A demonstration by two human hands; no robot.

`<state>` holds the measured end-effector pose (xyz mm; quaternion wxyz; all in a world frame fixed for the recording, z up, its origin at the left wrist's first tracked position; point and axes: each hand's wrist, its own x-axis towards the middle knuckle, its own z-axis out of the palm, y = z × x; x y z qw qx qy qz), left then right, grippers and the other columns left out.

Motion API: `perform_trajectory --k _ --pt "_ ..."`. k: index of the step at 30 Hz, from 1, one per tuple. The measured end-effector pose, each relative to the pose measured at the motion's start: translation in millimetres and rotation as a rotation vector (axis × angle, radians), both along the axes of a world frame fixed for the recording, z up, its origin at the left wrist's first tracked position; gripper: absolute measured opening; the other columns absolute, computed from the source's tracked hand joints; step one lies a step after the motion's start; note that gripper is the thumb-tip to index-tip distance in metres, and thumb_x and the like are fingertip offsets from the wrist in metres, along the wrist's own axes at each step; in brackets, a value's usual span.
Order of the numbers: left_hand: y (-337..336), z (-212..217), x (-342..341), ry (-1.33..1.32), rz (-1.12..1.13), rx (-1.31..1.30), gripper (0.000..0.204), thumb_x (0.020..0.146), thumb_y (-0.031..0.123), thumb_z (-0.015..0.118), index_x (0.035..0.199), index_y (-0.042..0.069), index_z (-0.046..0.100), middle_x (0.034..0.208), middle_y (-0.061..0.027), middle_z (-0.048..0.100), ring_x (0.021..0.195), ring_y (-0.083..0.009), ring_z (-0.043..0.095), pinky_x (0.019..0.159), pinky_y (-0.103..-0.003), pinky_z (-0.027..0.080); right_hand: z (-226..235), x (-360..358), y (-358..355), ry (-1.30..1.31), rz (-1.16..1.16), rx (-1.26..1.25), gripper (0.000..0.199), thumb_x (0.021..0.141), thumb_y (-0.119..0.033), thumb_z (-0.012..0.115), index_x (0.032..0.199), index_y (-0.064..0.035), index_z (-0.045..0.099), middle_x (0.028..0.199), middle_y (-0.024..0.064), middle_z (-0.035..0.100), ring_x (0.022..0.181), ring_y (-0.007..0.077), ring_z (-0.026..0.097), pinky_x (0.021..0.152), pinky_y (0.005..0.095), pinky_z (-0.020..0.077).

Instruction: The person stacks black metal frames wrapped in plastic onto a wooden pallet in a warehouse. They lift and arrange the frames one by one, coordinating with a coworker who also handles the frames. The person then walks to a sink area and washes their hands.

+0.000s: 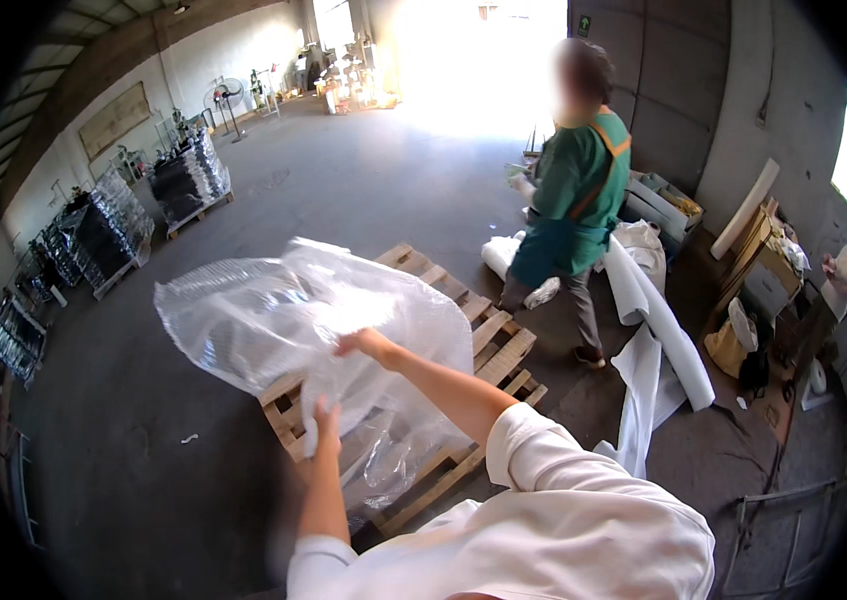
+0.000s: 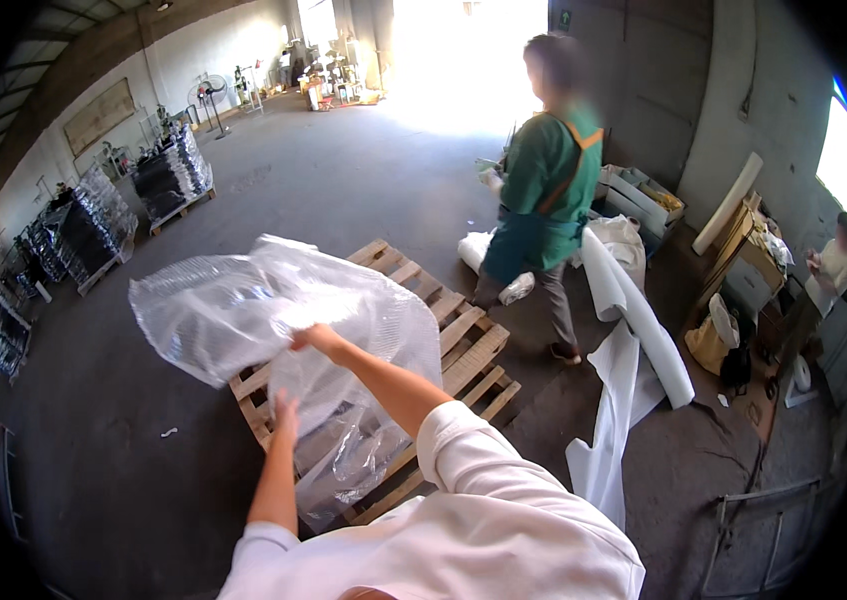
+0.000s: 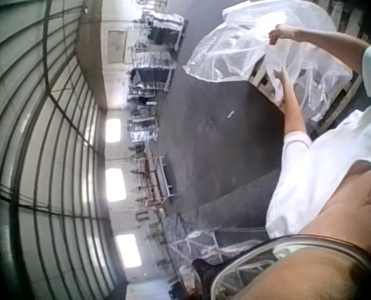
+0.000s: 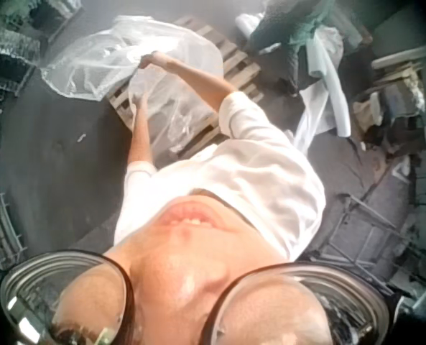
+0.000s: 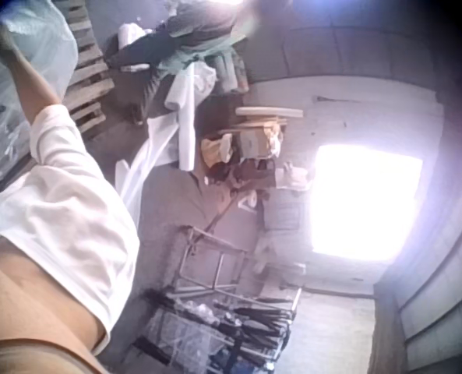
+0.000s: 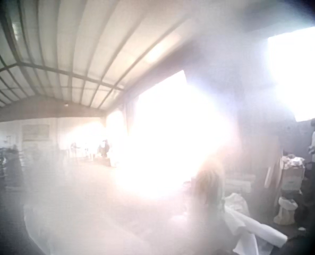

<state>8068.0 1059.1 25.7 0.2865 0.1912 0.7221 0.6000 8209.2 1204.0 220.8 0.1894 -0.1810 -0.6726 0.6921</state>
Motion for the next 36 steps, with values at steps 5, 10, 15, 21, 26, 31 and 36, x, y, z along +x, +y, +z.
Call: perform_trajectory --k 5,10,15,21,26,31,36 --pt "-46.3 5.3 110.9 -0.302 -0.458 -0.192 0.038 0.073 0.023 0.053 0.110 0.015 0.048 0.111 -0.0029 0.045 0.098 -0.0186 0.045 0.084 -0.041 0.034 -203.4 53.4 44.0 -0.632 0.235 0.310 0.044 0.071 -0.027 0.058 0.110 -0.0081 0.051 0.108 0.0108 0.052 0.091 0.0222 0.052 0.080 0.0327 0.0416" --pt "-90.2 24.8 112.1 -0.269 -0.378 -0.215 0.028 0.078 0.025 0.052 0.102 0.011 0.053 0.098 -0.0009 0.054 0.081 -0.0121 0.052 0.071 -0.028 0.037 -211.7 59.2 -8.3 -0.867 0.430 0.532 0.034 0.067 -0.028 0.053 0.090 -0.0037 0.061 0.095 0.0153 0.058 0.086 0.0265 0.055 0.074 0.0378 0.0420" --pt "-54.0 56.0 110.3 -0.186 -0.324 0.055 0.027 0.077 0.012 0.051 0.102 0.000 0.053 0.095 -0.0058 0.057 0.083 -0.0114 0.053 0.071 -0.023 0.041 -202.1 74.4 26.0 -0.848 0.477 0.766 0.032 0.064 -0.025 0.053 0.083 -0.0012 0.062 0.086 0.0174 0.060 0.079 0.0258 0.057 0.070 0.0366 0.0430" --pt "-16.8 70.8 108.8 0.095 -0.306 0.144 0.033 0.079 0.003 0.045 0.110 -0.004 0.047 0.111 -0.0137 0.050 0.105 -0.0196 0.046 0.091 -0.029 0.032 -161.9 67.9 12.6 -0.799 -0.099 0.719 0.028 0.065 -0.013 0.047 0.086 0.0018 0.059 0.092 0.0220 0.056 0.092 0.0315 0.054 0.081 0.0374 0.0418" --pt "19.1 70.7 118.7 0.071 -0.395 0.110 0.046 0.077 0.003 0.047 0.122 0.001 0.035 0.126 -0.0150 0.035 0.118 -0.0262 0.031 0.095 -0.033 0.027 -108.7 84.0 4.4 -0.403 -0.165 0.462 0.034 0.071 -0.020 0.055 0.099 -0.0001 0.055 0.097 0.0195 0.056 0.093 0.0324 0.052 0.081 0.0363 0.0405" --pt "49.2 44.9 151.8 0.966 -0.679 -0.230 0.062 0.071 0.024 0.056 0.127 0.022 0.031 0.134 -0.0138 0.021 0.125 -0.0359 0.012 0.097 -0.054 0.013 -96.2 157.0 -4.1 -0.417 -0.001 0.541 0.025 0.073 -0.019 0.050 0.087 -0.0008 0.059 0.083 0.0173 0.059 0.075 0.0294 0.054 0.068 0.0376 0.0417" --pt "73.3 -0.7 139.0 1.281 -0.992 -0.849 0.054 0.073 0.039 0.049 0.123 0.024 0.036 0.136 -0.0125 0.016 0.126 -0.0341 0.010 0.095 -0.057 0.014 -129.2 257.0 -23.5 -0.473 0.014 0.440 0.021 0.074 -0.016 0.046 0.079 0.0011 0.058 0.070 0.0138 0.058 0.057 0.0226 0.045 0.057 0.0360 0.0383"
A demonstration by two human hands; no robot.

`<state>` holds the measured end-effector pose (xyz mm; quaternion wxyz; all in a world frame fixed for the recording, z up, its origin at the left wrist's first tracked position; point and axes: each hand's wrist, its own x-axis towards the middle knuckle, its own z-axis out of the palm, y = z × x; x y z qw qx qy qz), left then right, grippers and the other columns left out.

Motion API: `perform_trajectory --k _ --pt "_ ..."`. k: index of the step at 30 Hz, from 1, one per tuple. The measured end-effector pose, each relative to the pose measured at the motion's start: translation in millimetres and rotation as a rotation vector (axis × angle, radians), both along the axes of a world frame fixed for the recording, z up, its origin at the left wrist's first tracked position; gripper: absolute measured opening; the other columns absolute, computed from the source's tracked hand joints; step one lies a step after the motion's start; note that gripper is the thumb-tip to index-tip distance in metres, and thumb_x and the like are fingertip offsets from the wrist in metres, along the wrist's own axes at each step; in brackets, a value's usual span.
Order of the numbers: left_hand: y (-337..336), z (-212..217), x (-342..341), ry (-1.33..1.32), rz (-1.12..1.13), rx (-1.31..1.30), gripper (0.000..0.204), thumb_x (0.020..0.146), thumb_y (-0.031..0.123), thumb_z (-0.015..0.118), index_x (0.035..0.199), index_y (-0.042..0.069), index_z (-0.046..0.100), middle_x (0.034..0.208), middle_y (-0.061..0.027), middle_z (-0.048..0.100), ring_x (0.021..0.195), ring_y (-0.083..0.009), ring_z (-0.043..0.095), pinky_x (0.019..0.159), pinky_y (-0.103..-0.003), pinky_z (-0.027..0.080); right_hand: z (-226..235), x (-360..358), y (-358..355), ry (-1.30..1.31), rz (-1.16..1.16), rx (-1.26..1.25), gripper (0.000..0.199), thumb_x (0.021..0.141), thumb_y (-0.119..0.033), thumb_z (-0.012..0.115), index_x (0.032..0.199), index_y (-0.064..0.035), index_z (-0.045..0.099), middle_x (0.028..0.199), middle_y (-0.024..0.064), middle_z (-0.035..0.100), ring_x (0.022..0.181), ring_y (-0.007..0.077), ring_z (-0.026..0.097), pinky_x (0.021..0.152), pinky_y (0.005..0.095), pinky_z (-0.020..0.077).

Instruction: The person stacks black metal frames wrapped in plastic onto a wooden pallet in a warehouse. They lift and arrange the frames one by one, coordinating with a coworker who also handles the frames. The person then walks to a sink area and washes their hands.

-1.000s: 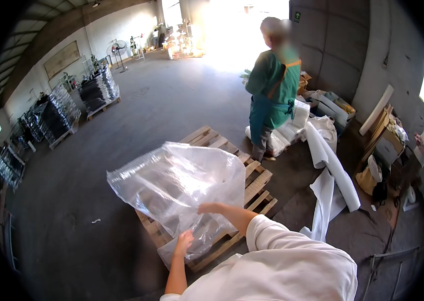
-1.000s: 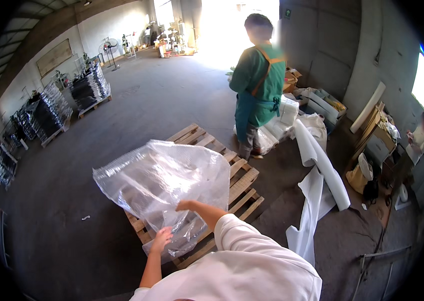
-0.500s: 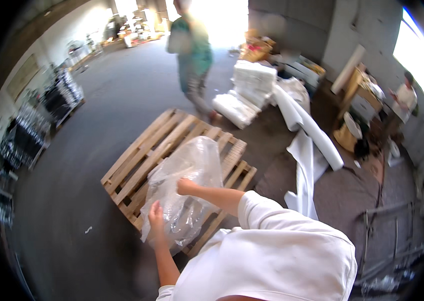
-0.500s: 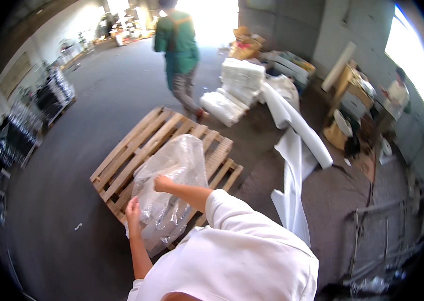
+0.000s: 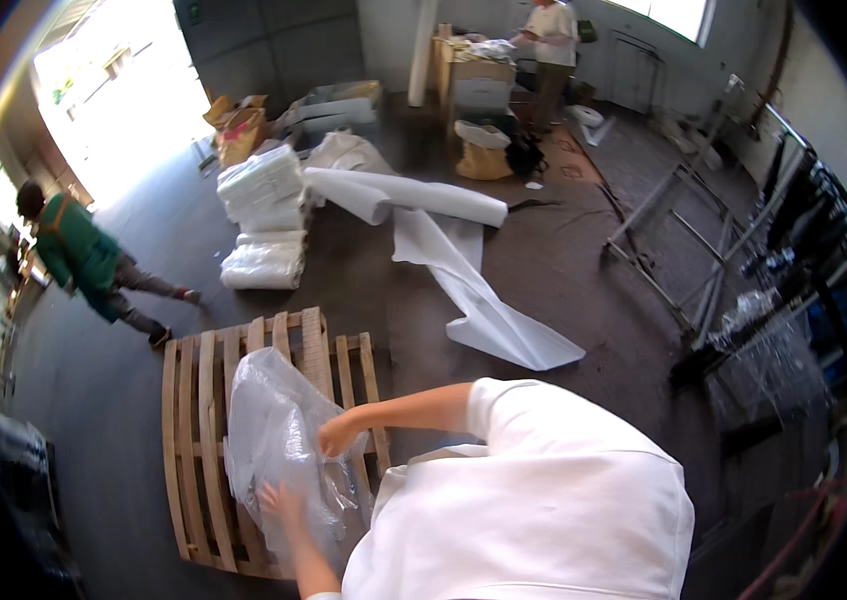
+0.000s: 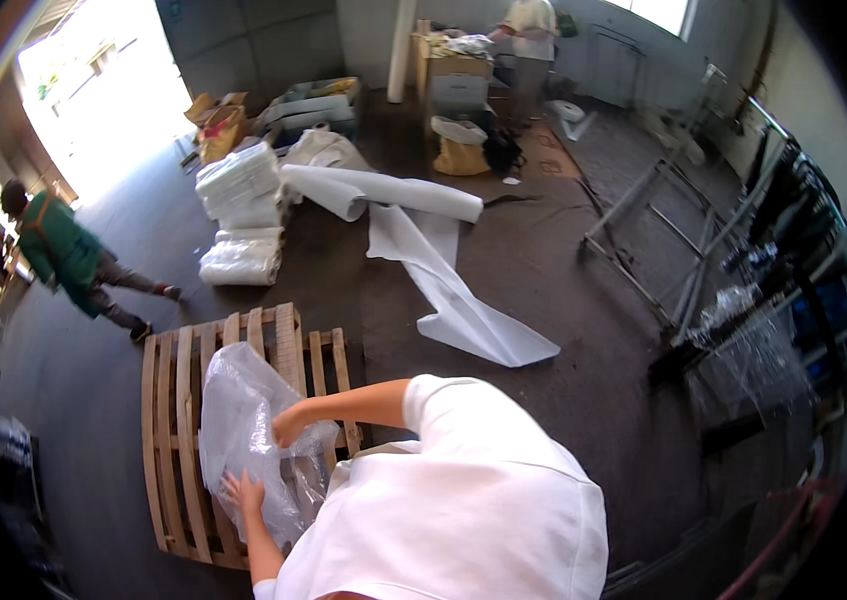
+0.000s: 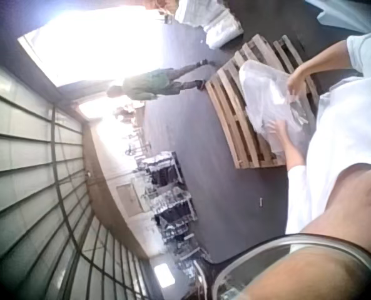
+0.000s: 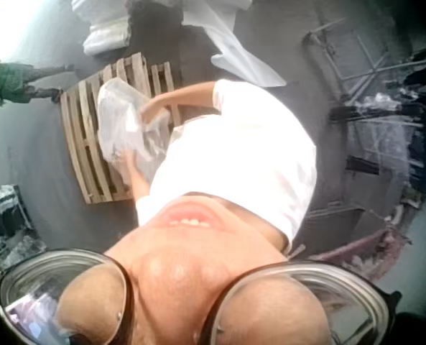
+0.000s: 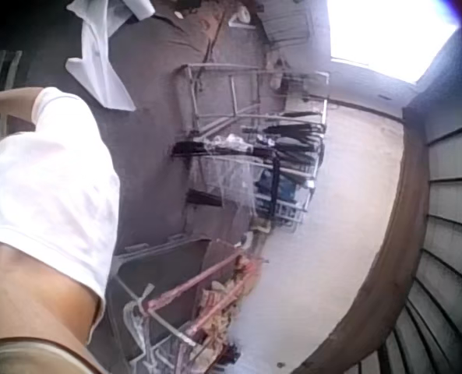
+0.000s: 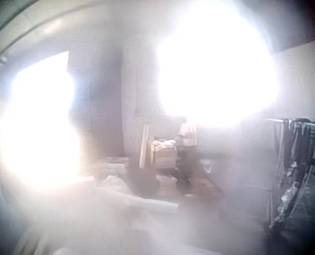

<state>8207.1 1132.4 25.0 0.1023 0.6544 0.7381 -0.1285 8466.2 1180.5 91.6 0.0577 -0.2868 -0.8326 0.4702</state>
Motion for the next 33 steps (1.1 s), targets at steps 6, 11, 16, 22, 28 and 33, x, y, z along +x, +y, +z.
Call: perform_trajectory --k 6,11,16,22,28,33 --pt "47.5 -19.6 19.5 -0.234 0.185 0.336 0.048 0.070 0.025 0.057 0.114 0.010 0.046 0.126 -0.0211 0.031 0.119 -0.0368 0.024 0.096 -0.050 0.020 14.4 94.8 -66.6 0.146 -0.588 -0.253 0.025 0.075 -0.015 0.047 0.088 0.0016 0.059 0.076 0.0099 0.058 0.071 0.0177 0.052 0.065 0.0317 0.0410" --pt "26.5 66.2 220.7 -0.860 -0.368 0.354 0.029 0.069 0.005 0.056 0.098 0.006 0.055 0.119 -0.0239 0.037 0.115 -0.0365 0.030 0.097 -0.043 0.022 15.9 158.4 -114.0 0.384 -0.984 -0.415 0.027 0.080 -0.017 0.048 0.097 0.0025 0.056 0.084 0.0079 0.059 0.072 0.0148 0.055 0.066 0.0267 0.0445" --pt "-32.3 79.7 347.0 -0.880 -0.882 0.036 0.032 0.070 0.009 0.058 0.102 0.011 0.054 0.129 -0.0236 0.024 0.120 -0.0413 0.019 0.098 -0.044 0.020 9.9 238.3 -156.5 0.509 -1.142 -0.411 0.025 0.078 -0.016 0.048 0.094 0.0010 0.058 0.077 0.0083 0.059 0.070 0.0153 0.056 0.065 0.0268 0.0448" --pt "-15.3 -43.1 432.5 -0.786 -0.839 -0.299 0.027 0.072 0.013 0.055 0.098 0.010 0.054 0.117 -0.0217 0.041 0.116 -0.0382 0.028 0.096 -0.045 0.022 22.4 366.6 -198.7 0.229 -1.204 -0.104 0.027 0.073 -0.020 0.047 0.089 -0.0032 0.060 0.087 0.0143 0.060 0.082 0.0279 0.058 0.074 0.0341 0.0452" --pt "-22.3 20.2 554.8 -0.758 -0.998 -0.204 0.024 0.071 0.012 0.054 0.095 0.008 0.056 0.106 -0.0168 0.050 0.113 -0.0349 0.034 0.095 -0.041 0.026 30.0 451.6 -240.7 0.439 -1.563 -0.212 0.024 0.077 -0.015 0.048 0.094 -0.0015 0.058 0.084 0.0128 0.061 0.079 0.0222 0.058 0.071 0.0283 0.0447" --pt "3.7 21.8 639.3 -0.667 -1.104 -0.268 0.024 0.070 0.013 0.055 0.093 0.008 0.056 0.108 -0.0222 0.048 0.112 -0.0385 0.035 0.094 -0.044 0.027 9.3 502.2 -291.0 0.782 -1.802 -0.334 0.024 0.081 -0.011 0.047 0.100 0.0019 0.055 0.088 0.0117 0.059 0.081 0.0158 0.056 0.072 0.0244 0.0439"
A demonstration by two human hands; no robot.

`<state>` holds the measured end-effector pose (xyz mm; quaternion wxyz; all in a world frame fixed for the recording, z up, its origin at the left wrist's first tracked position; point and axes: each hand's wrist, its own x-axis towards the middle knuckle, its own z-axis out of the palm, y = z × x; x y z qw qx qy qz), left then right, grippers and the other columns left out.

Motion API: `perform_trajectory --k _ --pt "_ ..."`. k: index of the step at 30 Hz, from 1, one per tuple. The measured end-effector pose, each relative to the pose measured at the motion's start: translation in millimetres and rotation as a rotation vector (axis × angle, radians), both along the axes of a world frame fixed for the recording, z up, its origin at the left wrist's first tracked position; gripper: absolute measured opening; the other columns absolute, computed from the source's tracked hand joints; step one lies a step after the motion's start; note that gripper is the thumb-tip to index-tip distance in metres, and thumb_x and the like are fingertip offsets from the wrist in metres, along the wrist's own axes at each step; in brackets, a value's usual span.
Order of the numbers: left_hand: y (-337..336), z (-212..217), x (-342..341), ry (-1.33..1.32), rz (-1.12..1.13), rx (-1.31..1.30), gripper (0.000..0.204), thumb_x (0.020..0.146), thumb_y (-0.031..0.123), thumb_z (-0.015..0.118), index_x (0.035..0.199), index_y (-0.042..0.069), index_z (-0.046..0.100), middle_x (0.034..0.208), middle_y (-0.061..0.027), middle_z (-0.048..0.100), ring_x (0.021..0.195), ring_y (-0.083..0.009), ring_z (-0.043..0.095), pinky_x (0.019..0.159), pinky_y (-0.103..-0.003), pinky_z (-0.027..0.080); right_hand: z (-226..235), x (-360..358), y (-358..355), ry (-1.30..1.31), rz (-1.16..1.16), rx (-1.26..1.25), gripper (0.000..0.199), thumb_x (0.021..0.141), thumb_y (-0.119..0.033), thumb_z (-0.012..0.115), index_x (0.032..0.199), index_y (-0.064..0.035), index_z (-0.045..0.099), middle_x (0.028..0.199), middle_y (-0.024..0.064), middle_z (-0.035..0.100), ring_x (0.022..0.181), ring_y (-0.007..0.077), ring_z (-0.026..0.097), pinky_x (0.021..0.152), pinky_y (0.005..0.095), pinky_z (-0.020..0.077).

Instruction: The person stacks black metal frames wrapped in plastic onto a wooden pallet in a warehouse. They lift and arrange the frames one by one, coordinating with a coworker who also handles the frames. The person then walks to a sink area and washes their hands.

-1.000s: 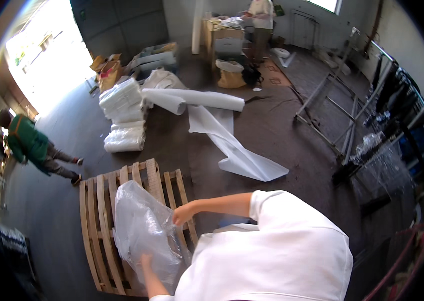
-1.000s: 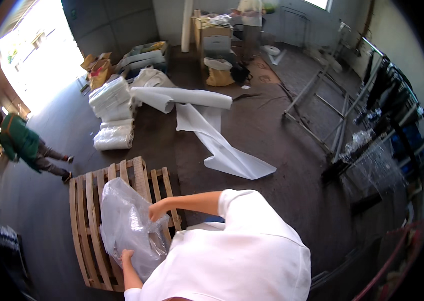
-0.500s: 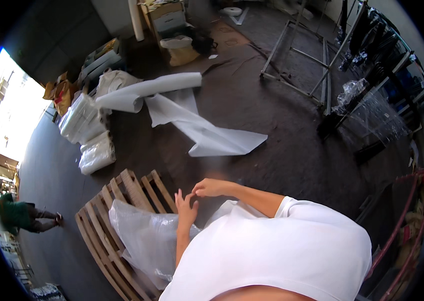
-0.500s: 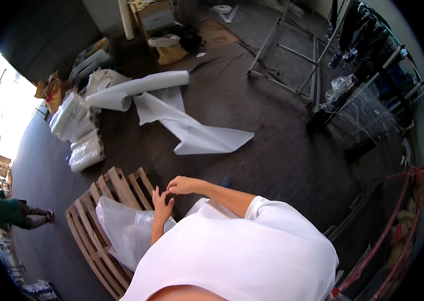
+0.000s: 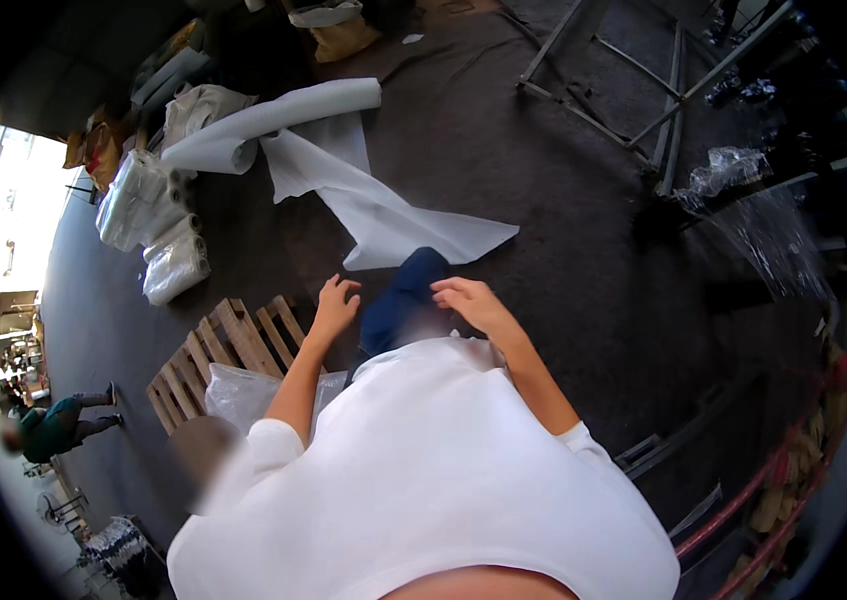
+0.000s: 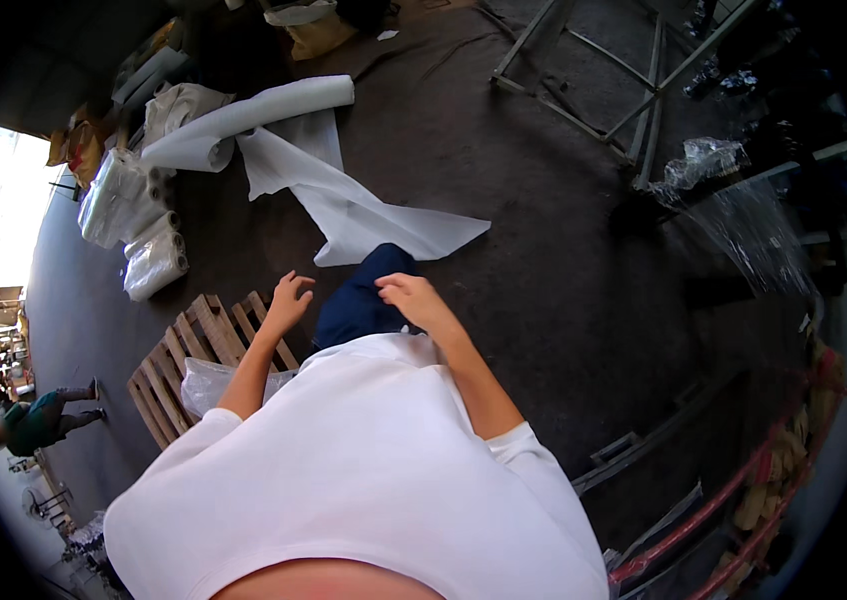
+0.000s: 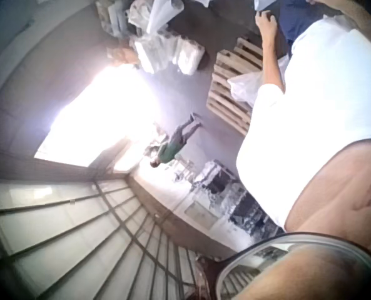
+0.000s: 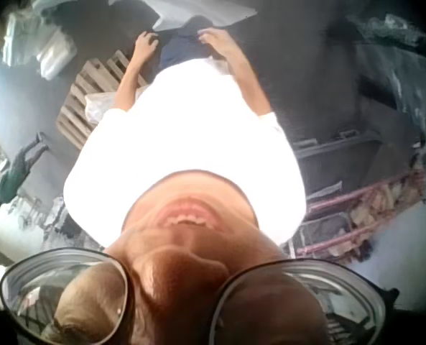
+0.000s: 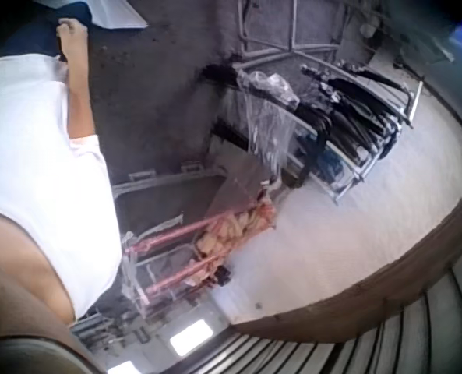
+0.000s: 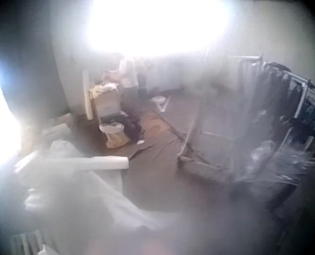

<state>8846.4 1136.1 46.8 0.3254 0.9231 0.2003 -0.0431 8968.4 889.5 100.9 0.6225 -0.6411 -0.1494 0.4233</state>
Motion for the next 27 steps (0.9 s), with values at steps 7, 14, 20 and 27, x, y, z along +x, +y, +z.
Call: perform_trajectory --k 7,14,20,27 --pt "6.4 -12.6 113.9 0.022 -0.220 -0.031 0.027 0.070 0.014 0.056 0.096 0.009 0.055 0.118 -0.0273 0.037 0.114 -0.0398 0.031 0.095 -0.041 0.027 -6.9 65.4 -50.4 0.156 -0.460 -0.185 0.024 0.083 -0.012 0.043 0.100 0.0002 0.055 0.089 0.0098 0.060 0.079 0.0137 0.056 0.071 0.0231 0.0432" --pt "99.3 -19.9 202.4 -0.156 -0.084 -0.059 0.022 0.070 0.013 0.055 0.091 0.008 0.056 0.111 -0.0258 0.043 0.111 -0.0397 0.035 0.093 -0.042 0.029 -26.8 178.7 56.5 0.236 -0.307 -0.087 0.027 0.084 -0.022 0.046 0.102 -0.0038 0.054 0.089 0.0055 0.059 0.078 0.0116 0.055 0.068 0.0230 0.0428" --pt "232.5 -64.2 311.4 0.038 0.052 -0.084 0.026 0.069 0.013 0.054 0.095 0.009 0.057 0.108 -0.0256 0.045 0.107 -0.0408 0.038 0.091 -0.042 0.031 -46.5 332.6 198.0 0.266 -0.253 -0.218 0.027 0.085 -0.019 0.043 0.104 -0.0018 0.052 0.095 0.0088 0.058 0.088 0.0156 0.055 0.075 0.0256 0.0418" --pt "323.2 -12.2 505.2 -0.096 0.097 -0.205 0.025 0.071 0.012 0.053 0.096 0.009 0.057 0.112 -0.0223 0.044 0.110 -0.0346 0.038 0.092 -0.038 0.031 14.4 487.6 287.7 0.163 -0.276 -0.086 0.027 0.086 -0.017 0.040 0.104 -0.0001 0.052 0.095 0.0111 0.058 0.088 0.0182 0.056 0.078 0.0278 0.0419"
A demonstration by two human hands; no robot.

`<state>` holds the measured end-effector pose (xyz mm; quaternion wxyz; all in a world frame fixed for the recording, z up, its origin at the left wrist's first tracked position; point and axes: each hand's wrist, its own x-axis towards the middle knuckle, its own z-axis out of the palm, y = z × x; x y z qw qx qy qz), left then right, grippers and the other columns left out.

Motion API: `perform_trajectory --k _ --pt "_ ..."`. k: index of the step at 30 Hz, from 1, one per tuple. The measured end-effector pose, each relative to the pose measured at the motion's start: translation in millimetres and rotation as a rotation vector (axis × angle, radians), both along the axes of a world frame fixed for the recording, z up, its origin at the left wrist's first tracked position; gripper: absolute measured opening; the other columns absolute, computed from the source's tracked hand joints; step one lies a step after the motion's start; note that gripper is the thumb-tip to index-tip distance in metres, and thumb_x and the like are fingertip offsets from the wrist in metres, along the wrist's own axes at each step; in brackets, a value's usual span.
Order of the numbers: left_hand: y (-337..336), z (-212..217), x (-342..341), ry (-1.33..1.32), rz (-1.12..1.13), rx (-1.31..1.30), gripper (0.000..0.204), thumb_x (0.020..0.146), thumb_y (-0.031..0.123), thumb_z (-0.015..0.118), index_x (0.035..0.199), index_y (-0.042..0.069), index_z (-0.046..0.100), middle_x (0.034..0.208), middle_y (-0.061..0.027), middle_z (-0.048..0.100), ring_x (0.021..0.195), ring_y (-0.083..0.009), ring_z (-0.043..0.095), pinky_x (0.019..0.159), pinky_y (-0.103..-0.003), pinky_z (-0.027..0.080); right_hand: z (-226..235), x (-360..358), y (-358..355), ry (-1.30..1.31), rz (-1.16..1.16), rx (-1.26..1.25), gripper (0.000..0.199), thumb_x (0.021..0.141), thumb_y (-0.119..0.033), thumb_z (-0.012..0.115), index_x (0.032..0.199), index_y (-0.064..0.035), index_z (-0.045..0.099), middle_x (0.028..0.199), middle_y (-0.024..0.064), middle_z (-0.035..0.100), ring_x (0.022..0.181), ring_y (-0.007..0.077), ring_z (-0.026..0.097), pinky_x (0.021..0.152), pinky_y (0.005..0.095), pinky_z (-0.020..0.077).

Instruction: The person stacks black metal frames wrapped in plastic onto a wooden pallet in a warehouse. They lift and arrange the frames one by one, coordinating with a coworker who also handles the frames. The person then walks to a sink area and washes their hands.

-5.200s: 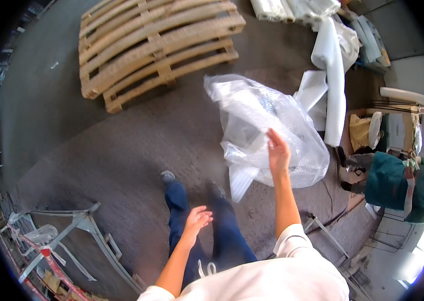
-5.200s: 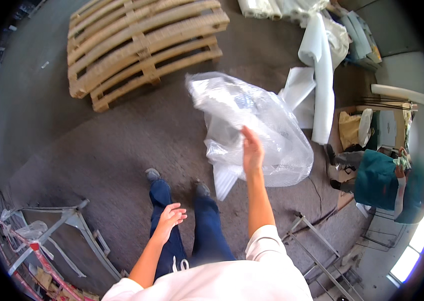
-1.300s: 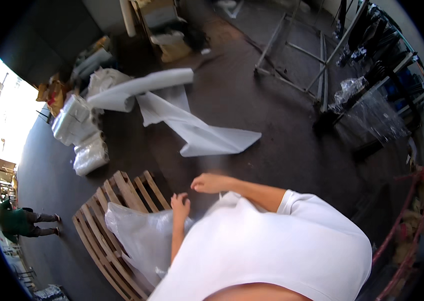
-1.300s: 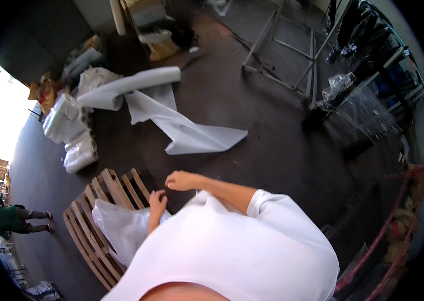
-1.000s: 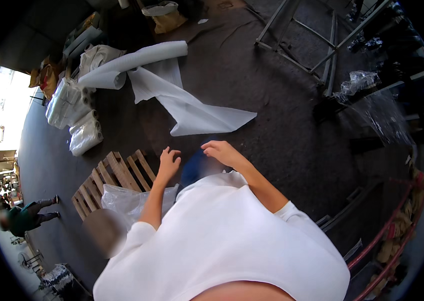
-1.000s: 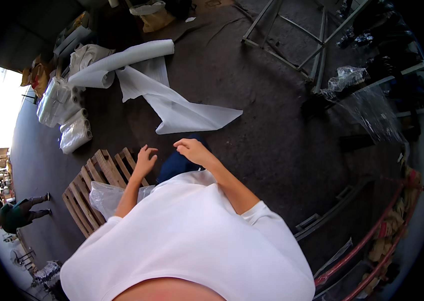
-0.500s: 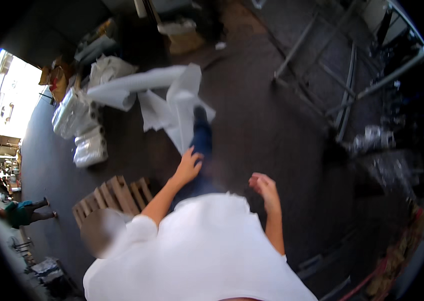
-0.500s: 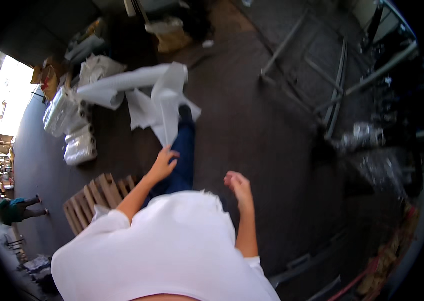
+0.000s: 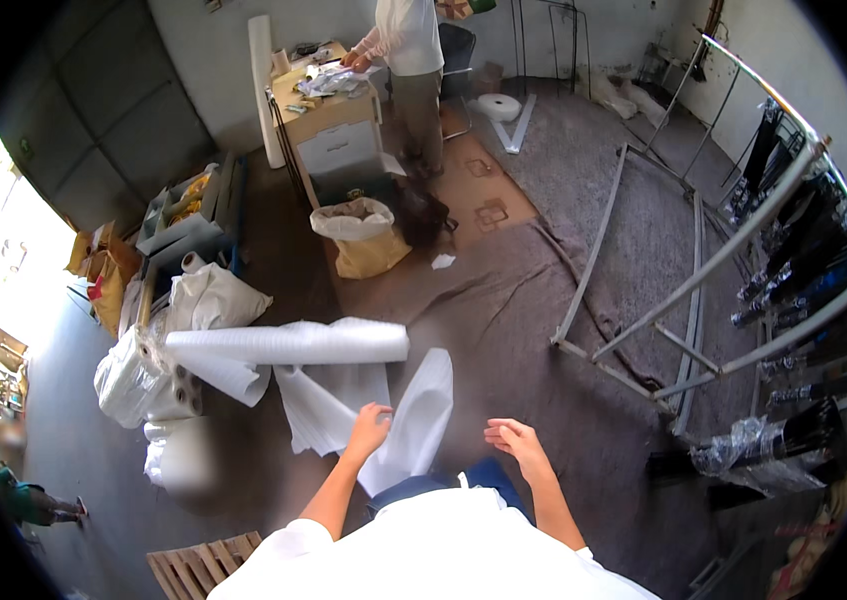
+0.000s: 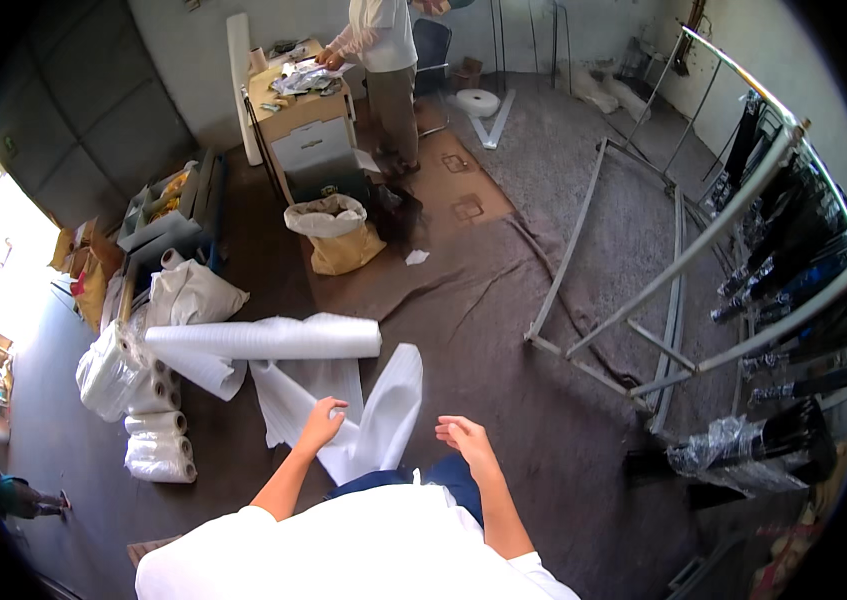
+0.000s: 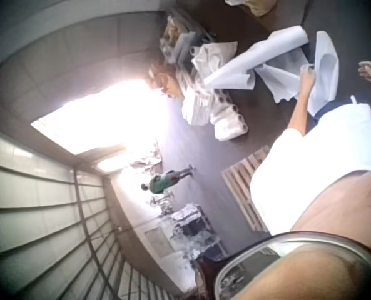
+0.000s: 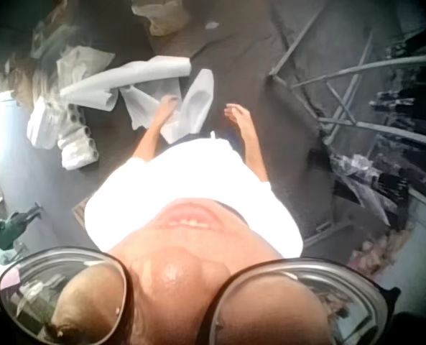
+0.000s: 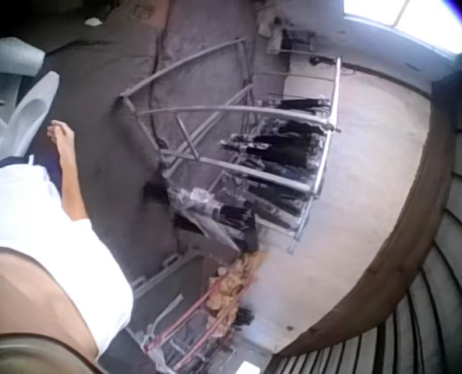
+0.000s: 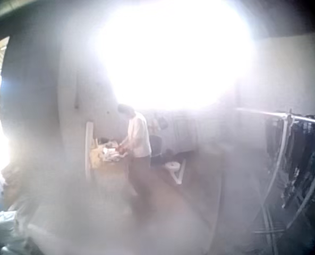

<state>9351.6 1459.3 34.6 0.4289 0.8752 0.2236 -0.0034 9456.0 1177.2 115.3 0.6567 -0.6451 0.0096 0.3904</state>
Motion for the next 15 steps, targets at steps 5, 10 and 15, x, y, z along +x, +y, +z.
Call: perform_trajectory --k 5,10,15 --pt "20.0 -10.0 128.9 0.017 -0.145 -0.126 0.024 0.073 0.013 0.052 0.096 0.009 0.056 0.111 -0.0206 0.045 0.112 -0.0316 0.036 0.093 -0.036 0.031 -21.1 101.0 3.6 0.066 -0.127 -0.073 0.025 0.086 -0.016 0.040 0.102 -0.0019 0.053 0.092 0.0101 0.059 0.084 0.0170 0.057 0.074 0.0268 0.0436" --pt "48.8 -12.2 244.0 0.126 -0.163 -0.207 0.028 0.076 0.014 0.049 0.102 0.005 0.053 0.108 -0.0163 0.050 0.106 -0.0283 0.043 0.089 -0.035 0.034 -46.8 242.2 8.1 0.071 -0.171 -0.061 0.025 0.086 -0.018 0.040 0.101 -0.0029 0.053 0.090 0.0092 0.060 0.080 0.0158 0.058 0.071 0.0258 0.0442" --pt "71.4 18.1 345.0 0.044 -0.075 -0.248 0.027 0.079 0.013 0.047 0.103 0.002 0.051 0.102 -0.0139 0.055 0.096 -0.0255 0.052 0.082 -0.032 0.040 -27.6 393.2 45.5 -0.039 -0.048 -0.093 0.026 0.085 -0.017 0.040 0.102 -0.0021 0.053 0.091 0.0090 0.059 0.083 0.0165 0.056 0.072 0.0263 0.0426"
